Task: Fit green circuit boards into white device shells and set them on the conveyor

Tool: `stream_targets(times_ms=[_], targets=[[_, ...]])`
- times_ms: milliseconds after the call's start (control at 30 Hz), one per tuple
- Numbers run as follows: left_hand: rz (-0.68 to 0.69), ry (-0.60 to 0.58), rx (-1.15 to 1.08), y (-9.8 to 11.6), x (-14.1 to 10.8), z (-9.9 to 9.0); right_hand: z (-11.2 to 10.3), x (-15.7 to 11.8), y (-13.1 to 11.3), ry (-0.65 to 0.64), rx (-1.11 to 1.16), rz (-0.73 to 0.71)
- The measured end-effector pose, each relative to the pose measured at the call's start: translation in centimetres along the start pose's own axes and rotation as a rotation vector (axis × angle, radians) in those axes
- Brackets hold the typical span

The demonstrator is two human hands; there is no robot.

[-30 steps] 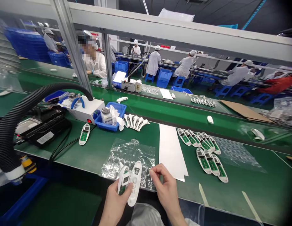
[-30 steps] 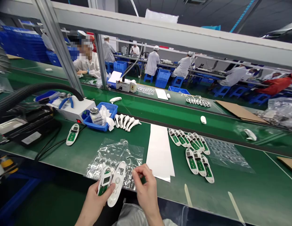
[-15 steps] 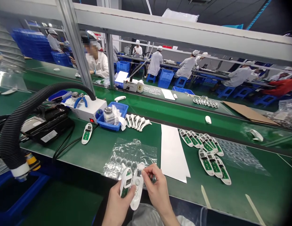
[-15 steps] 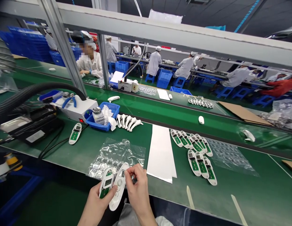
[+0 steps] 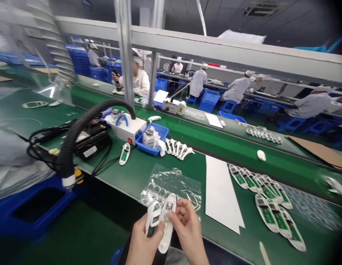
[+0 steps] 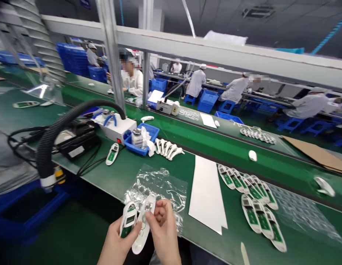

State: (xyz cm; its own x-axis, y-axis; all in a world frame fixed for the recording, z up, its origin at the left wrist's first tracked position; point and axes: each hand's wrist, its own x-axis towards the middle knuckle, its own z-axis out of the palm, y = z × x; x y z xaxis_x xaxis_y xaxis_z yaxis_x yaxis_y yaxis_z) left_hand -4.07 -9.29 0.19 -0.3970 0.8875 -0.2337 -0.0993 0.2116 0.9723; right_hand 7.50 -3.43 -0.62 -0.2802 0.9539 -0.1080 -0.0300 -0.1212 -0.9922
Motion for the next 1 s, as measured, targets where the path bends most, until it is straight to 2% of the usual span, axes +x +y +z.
stream_targets(times_ms=[67,133,233,300,367,433,500,533,567,633,767,833,900,1000], targets=[[-0.002,0.066,-0.021,-0.7,-0.2,-1.2,1.8,-0.2,0.8,-0.148,0.089,0.078],[-0.014,0.135,-0.079,-1.9,-0.1,-2.8,3.8,0.0,1.7,-0.232,0.131,0.151],[-0.051,0.313,-0.305,-3.9,0.6,-6.7,8.4,1.3,2.9,-0.316,0.187,0.248],[-0.103,0.476,-0.481,-5.0,1.4,-10.6,13.0,2.5,3.6,-0.428,0.229,0.291],[-0.104,0.594,-0.564,-5.5,2.1,-15.0,18.7,3.6,4.4,-0.54,0.275,0.359],[-0.086,0.703,-0.634,-5.6,2.7,-19.2,24.4,4.2,5.3,-0.622,0.289,0.507],[-0.071,0.803,-0.683,-5.6,3.0,-22.4,29.0,4.1,6.1,-0.688,0.277,0.577],[-0.068,0.839,-0.698,-5.5,3.1,-23.4,30.5,3.9,6.5,-0.704,0.271,0.591],[-0.069,0.862,-0.705,-5.5,3.2,-24.0,31.3,3.8,6.7,-0.708,0.269,0.592],[-0.087,0.861,-0.707,-5.4,3.6,-23.9,31.3,3.6,7.0,-0.688,0.267,0.587],[-0.122,0.74,-0.684,-5.4,4.7,-21.0,27.7,4.2,7.1,-0.597,0.273,0.556],[-0.124,0.692,-0.68,-5.2,5.2,-19.9,26.5,4.6,7.0,-0.557,0.269,0.539],[-0.127,0.687,-0.685,-5.0,5.5,-19.7,26.6,4.9,7.0,-0.54,0.242,0.528],[-0.123,0.741,-0.691,-4.8,5.4,-20.7,28.1,4.8,6.7,-0.557,0.201,0.515]])
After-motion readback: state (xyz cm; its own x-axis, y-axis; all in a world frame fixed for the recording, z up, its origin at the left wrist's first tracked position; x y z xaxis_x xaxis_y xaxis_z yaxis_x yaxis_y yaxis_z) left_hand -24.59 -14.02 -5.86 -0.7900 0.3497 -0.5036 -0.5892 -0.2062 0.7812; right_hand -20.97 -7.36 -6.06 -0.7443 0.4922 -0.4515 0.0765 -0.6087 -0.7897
